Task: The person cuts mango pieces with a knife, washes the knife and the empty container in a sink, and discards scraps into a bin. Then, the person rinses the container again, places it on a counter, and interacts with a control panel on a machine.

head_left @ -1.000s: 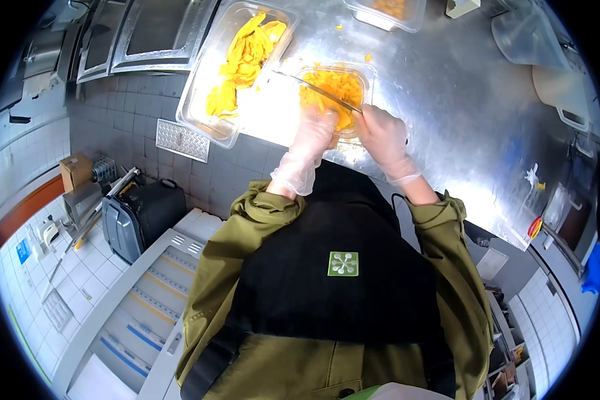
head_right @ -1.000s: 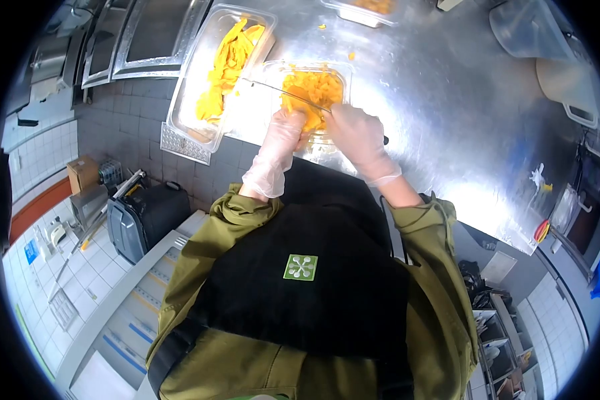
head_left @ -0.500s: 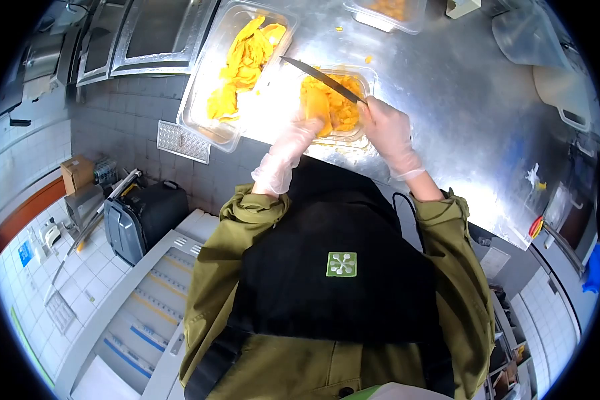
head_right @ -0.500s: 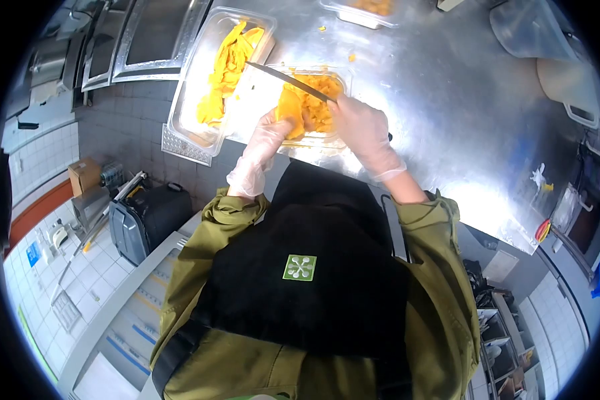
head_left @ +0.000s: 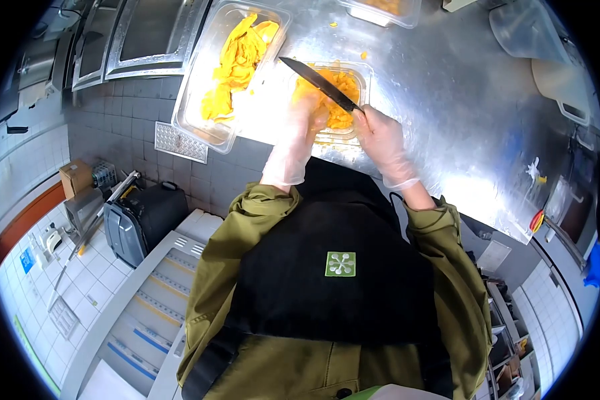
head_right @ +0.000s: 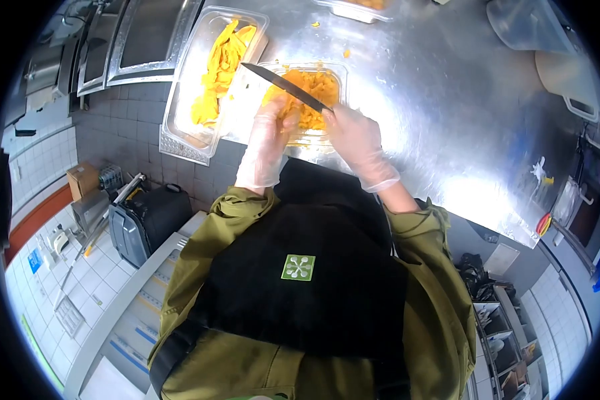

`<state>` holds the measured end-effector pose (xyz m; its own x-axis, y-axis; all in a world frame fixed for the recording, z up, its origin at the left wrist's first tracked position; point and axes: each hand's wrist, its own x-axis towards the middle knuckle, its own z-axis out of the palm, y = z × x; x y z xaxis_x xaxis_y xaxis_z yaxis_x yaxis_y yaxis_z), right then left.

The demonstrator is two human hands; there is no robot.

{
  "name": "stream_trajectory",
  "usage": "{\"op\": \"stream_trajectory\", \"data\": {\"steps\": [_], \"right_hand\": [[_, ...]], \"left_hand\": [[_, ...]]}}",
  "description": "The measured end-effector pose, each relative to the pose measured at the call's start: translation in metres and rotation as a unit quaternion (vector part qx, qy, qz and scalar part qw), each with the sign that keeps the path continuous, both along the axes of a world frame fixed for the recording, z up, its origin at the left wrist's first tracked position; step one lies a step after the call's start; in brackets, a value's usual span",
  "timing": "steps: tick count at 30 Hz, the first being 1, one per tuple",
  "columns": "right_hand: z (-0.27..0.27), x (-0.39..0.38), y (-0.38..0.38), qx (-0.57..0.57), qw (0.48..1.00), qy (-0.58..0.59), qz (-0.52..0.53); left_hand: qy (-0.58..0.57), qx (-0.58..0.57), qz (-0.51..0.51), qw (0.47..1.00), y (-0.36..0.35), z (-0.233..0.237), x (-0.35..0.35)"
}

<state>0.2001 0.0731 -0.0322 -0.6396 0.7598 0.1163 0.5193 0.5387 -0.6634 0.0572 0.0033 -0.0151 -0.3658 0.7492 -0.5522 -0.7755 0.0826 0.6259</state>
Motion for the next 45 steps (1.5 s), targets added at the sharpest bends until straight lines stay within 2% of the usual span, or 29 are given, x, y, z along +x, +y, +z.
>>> {"op": "stream_trajectory", "data": {"steps": [3,6,9,12,15,18,20,21,23,24,26,29,33,36,39,42,44,45], "right_hand": [[-0.002,-0.001,-0.002,-0.013,1.000,0.016,-0.005],[-0.004,0.000,-0.003,-0.036,0.999,0.011,-0.025],[-0.002,0.001,-0.002,-0.048,0.998,0.005,-0.031],[-0.003,0.003,-0.002,-0.047,0.999,0.009,-0.024],[-0.003,0.004,-0.002,-0.065,0.997,0.021,-0.026],[0.003,0.003,0.000,-0.119,0.990,0.033,-0.065],[0.004,0.001,0.005,-0.166,0.982,0.024,-0.088],[0.005,0.000,0.006,-0.177,0.982,0.006,-0.066],[0.006,-0.004,0.006,-0.200,0.979,-0.029,-0.022],[0.006,-0.004,0.004,-0.200,0.979,-0.018,-0.036],[0.007,-0.005,0.002,-0.199,0.978,0.007,-0.062],[0.005,-0.007,0.001,-0.206,0.977,0.005,-0.047],[0.012,-0.008,0.011,-0.195,0.980,-0.029,-0.038],[0.013,-0.008,0.008,-0.217,0.975,-0.021,-0.041],[0.015,-0.008,0.010,-0.216,0.975,-0.013,-0.052],[0.012,-0.005,0.002,-0.218,0.975,-0.002,-0.045],[0.011,-0.005,0.003,-0.182,0.982,-0.035,-0.024],[0.013,-0.006,0.005,-0.189,0.981,-0.010,-0.042]], "left_hand": [[0.120,0.001,-0.016,0.993,0.001,-0.007,0.004],[0.188,0.007,-0.038,0.981,0.001,-0.014,0.005],[0.160,0.053,-0.061,0.984,-0.003,-0.005,0.005],[0.045,-0.002,-0.010,0.999,-0.001,0.014,0.007],[0.092,0.034,0.020,0.995,0.001,-0.005,0.006],[0.065,-0.019,0.046,0.997,0.003,0.008,0.005],[-0.025,0.007,0.009,1.000,-0.004,-0.007,-0.005],[-0.070,0.021,-0.010,0.997,-0.005,-0.009,-0.008],[-0.075,-0.050,0.000,0.996,-0.002,-0.010,-0.006],[-0.077,-0.086,0.005,0.993,0.000,-0.009,-0.005],[-0.061,-0.091,-0.005,0.994,0.002,-0.003,-0.004],[-0.034,-0.104,-0.020,0.994,0.000,-0.007,0.000],[0.007,-0.150,-0.024,0.988,0.006,0.003,0.003],[0.012,-0.132,-0.058,0.989,0.003,-0.005,0.002],[0.017,-0.177,-0.032,0.983,0.007,0.005,0.005],[0.011,-0.112,-0.042,0.993,0.003,-0.007,0.003],[0.030,-0.142,-0.031,0.989,0.004,-0.003,0.007],[0.042,-0.155,-0.023,0.987,0.007,-0.001,0.006]]}}
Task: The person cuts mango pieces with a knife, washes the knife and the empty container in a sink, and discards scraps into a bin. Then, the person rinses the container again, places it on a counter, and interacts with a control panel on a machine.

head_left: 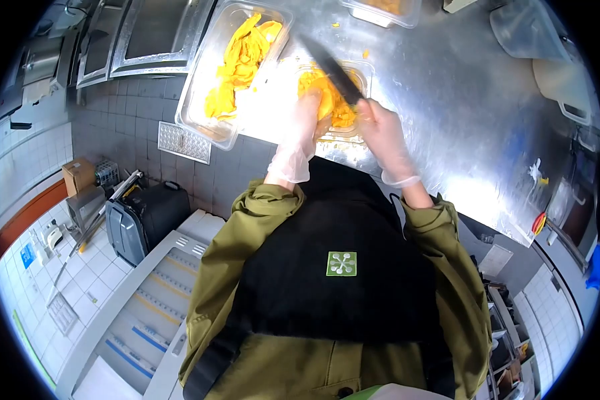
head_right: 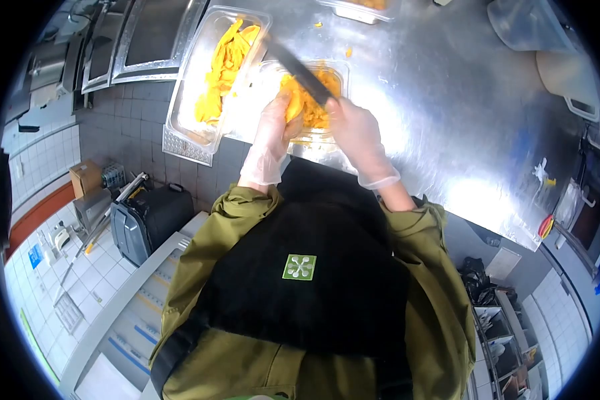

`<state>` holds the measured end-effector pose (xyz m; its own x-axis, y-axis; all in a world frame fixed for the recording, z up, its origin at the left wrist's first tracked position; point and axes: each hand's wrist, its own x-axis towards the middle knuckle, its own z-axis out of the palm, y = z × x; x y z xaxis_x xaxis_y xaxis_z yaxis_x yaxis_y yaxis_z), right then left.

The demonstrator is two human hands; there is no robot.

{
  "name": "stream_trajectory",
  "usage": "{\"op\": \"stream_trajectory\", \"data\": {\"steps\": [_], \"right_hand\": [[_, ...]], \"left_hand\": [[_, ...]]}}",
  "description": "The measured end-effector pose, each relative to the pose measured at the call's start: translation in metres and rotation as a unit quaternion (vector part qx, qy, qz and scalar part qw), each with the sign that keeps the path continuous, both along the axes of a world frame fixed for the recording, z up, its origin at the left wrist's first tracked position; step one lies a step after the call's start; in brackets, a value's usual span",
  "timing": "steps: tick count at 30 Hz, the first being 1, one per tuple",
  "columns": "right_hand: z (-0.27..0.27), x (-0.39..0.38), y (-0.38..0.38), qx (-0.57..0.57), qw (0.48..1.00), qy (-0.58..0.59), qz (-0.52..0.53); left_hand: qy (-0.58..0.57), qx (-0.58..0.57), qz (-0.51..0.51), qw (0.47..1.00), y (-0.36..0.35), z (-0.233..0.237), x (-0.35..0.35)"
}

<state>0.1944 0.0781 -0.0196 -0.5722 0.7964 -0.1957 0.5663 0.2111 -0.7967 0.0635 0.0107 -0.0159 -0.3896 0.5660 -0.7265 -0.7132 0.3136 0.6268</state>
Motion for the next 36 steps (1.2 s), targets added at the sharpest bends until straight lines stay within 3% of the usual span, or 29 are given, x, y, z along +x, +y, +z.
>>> {"op": "stream_trajectory", "data": {"steps": [2,5,8,15,19,36], "right_hand": [[0.005,0.004,-0.006,-0.023,0.998,0.038,-0.045],[-0.004,0.002,-0.007,-0.076,0.997,0.026,0.017],[0.003,0.005,-0.005,-0.019,0.999,0.013,-0.025],[-0.001,0.003,-0.010,0.054,0.998,-0.018,0.017],[-0.007,-0.001,-0.013,0.059,0.998,-0.015,0.023],[-0.005,0.001,-0.023,0.208,0.977,-0.045,0.028]], "left_hand": [[0.013,0.014,0.010,1.000,-0.002,-0.016,-0.001],[0.011,0.001,0.017,1.000,0.001,-0.014,0.002],[0.021,0.015,0.021,0.999,-0.001,-0.013,-0.002],[0.108,-0.036,0.068,0.991,0.000,-0.009,0.005],[0.103,-0.022,0.033,0.994,-0.002,-0.028,0.007],[0.076,0.017,0.107,0.991,0.005,-0.012,0.020]]}}
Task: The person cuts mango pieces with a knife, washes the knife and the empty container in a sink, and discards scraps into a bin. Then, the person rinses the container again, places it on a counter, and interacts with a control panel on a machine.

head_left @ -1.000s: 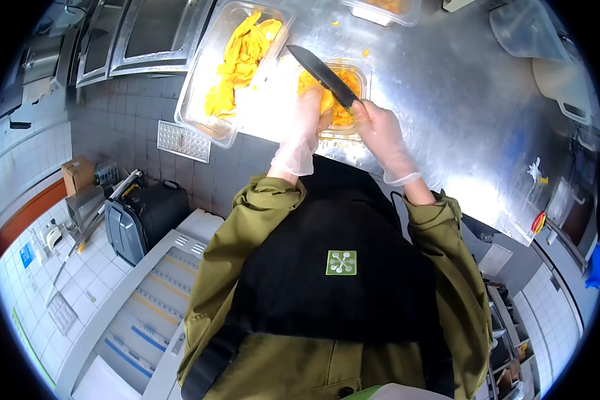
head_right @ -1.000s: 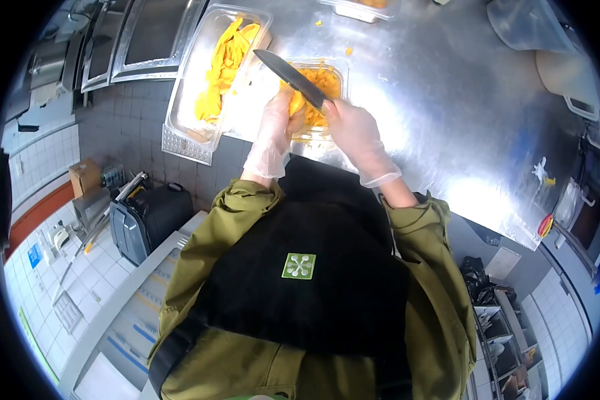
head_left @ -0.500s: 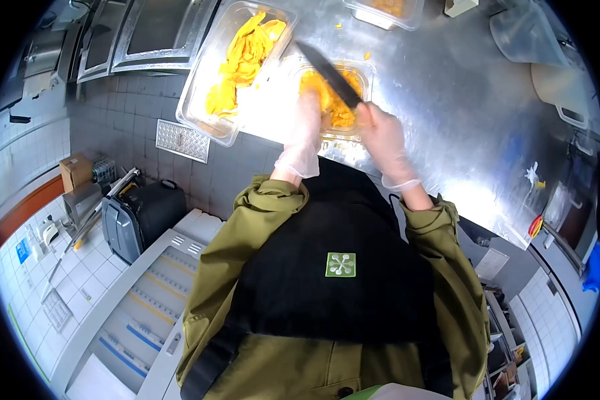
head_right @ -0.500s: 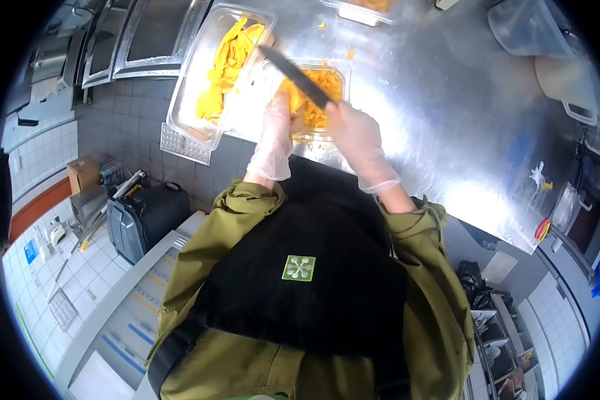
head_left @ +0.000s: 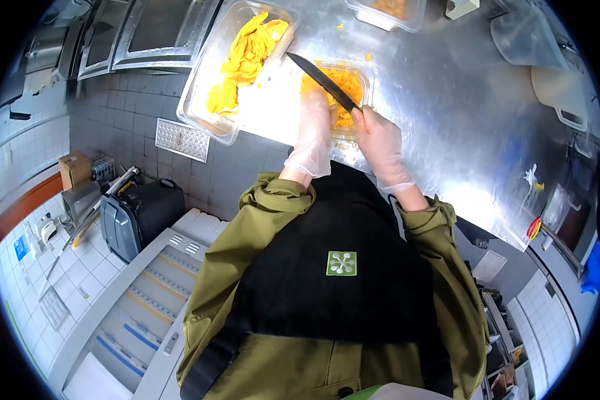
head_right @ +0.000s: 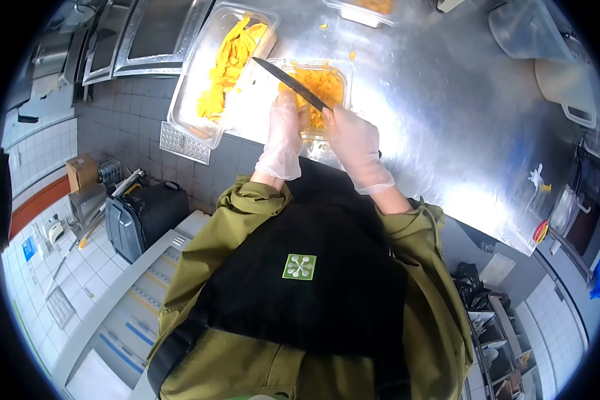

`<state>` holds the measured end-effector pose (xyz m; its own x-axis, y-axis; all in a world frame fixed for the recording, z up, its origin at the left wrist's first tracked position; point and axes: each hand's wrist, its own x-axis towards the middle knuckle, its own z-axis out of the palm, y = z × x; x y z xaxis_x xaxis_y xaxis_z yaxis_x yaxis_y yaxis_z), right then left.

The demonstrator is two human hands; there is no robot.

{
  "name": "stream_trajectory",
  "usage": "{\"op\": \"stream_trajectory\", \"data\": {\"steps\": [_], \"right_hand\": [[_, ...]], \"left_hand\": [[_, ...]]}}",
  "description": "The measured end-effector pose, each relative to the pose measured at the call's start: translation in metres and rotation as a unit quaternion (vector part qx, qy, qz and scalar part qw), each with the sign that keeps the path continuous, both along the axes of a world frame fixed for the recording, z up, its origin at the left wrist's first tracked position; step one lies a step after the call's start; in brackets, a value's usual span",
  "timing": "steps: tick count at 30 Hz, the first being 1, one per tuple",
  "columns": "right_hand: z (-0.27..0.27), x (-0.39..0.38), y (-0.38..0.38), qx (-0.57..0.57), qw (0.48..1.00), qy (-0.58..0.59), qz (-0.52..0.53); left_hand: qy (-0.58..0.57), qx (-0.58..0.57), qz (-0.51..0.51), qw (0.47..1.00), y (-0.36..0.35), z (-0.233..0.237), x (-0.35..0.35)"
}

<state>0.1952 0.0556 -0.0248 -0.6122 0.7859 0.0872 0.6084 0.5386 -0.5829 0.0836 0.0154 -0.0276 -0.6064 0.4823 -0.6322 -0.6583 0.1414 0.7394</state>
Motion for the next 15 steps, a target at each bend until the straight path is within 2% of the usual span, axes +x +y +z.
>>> {"op": "stream_trajectory", "data": {"steps": [5,8,11,15], "right_hand": [[0.002,-0.007,0.004,0.086,0.996,-0.005,0.018],[0.000,-0.013,0.010,0.118,0.991,0.012,0.057],[-0.002,-0.018,0.015,0.149,0.985,0.002,0.087],[-0.007,-0.019,0.023,0.169,0.976,-0.008,0.140]], "left_hand": [[-0.005,0.029,0.016,0.999,0.001,-0.006,0.005],[0.000,0.021,-0.014,1.000,-0.002,-0.002,0.005],[0.002,-0.003,0.015,1.000,-0.003,0.000,0.007],[-0.080,0.007,-0.084,0.993,-0.022,-0.001,-0.012]]}}
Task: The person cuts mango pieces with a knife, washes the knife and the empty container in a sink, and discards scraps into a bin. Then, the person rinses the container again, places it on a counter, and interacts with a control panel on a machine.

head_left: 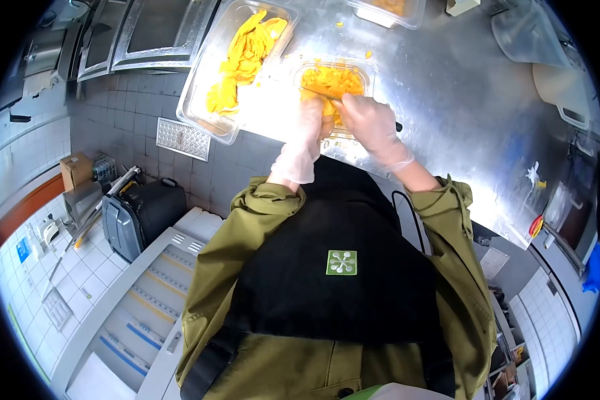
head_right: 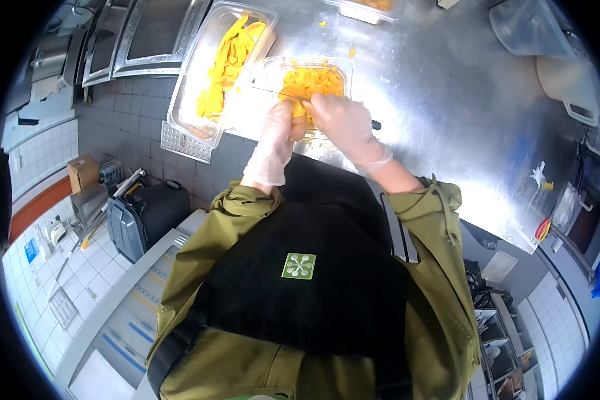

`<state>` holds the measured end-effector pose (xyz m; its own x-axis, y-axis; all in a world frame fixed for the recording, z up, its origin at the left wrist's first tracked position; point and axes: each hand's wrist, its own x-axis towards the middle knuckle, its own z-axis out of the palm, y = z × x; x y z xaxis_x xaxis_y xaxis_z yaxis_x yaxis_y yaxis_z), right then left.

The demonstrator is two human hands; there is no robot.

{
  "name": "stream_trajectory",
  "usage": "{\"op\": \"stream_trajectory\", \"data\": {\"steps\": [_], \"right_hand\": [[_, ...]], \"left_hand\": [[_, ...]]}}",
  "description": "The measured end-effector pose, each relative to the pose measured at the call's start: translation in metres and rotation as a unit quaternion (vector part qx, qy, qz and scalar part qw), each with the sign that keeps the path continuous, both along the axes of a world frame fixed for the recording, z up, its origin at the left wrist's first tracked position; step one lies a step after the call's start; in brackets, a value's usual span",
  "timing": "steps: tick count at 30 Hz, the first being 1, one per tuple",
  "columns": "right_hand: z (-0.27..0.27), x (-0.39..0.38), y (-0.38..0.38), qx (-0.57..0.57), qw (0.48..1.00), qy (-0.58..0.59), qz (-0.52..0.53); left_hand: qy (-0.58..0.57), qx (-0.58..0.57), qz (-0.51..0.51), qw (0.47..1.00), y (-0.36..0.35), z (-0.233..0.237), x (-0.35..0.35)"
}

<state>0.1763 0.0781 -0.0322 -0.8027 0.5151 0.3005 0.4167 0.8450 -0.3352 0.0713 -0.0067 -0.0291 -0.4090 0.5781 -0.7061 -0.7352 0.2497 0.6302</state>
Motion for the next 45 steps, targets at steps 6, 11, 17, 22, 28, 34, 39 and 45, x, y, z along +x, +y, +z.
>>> {"op": "stream_trajectory", "data": {"steps": [6,11,17,22,28,34,39,45], "right_hand": [[-0.001,0.004,0.019,-0.028,0.999,-0.006,-0.016],[0.023,0.015,0.003,-0.109,0.992,0.023,-0.060],[0.012,0.018,-0.009,-0.073,0.994,0.062,-0.056],[0.002,0.013,-0.004,-0.072,0.995,0.058,-0.039],[-0.006,0.006,0.011,-0.094,0.994,-0.002,-0.056],[0.016,0.027,-0.002,-0.161,0.984,0.014,-0.070],[0.015,0.027,-0.005,-0.108,0.992,0.025,-0.059],[0.003,0.015,-0.005,0.004,0.999,-0.034,-0.021]], "left_hand": [[-0.012,0.111,-0.046,0.993,-0.014,0.014,-0.001],[-0.071,0.118,-0.056,0.989,-0.018,0.007,-0.018],[-0.097,0.143,-0.010,0.985,-0.009,0.015,-0.009],[-0.055,0.118,-0.037,0.991,-0.011,0.012,-0.008],[-0.026,0.066,-0.128,0.989,-0.013,0.023,0.002],[0.062,0.093,-0.157,0.981,-0.018,-0.002,-0.011],[0.102,0.054,-0.116,0.986,-0.011,-0.002,0.001],[0.165,-0.034,-0.126,0.978,-0.009,-0.017,0.009]]}}
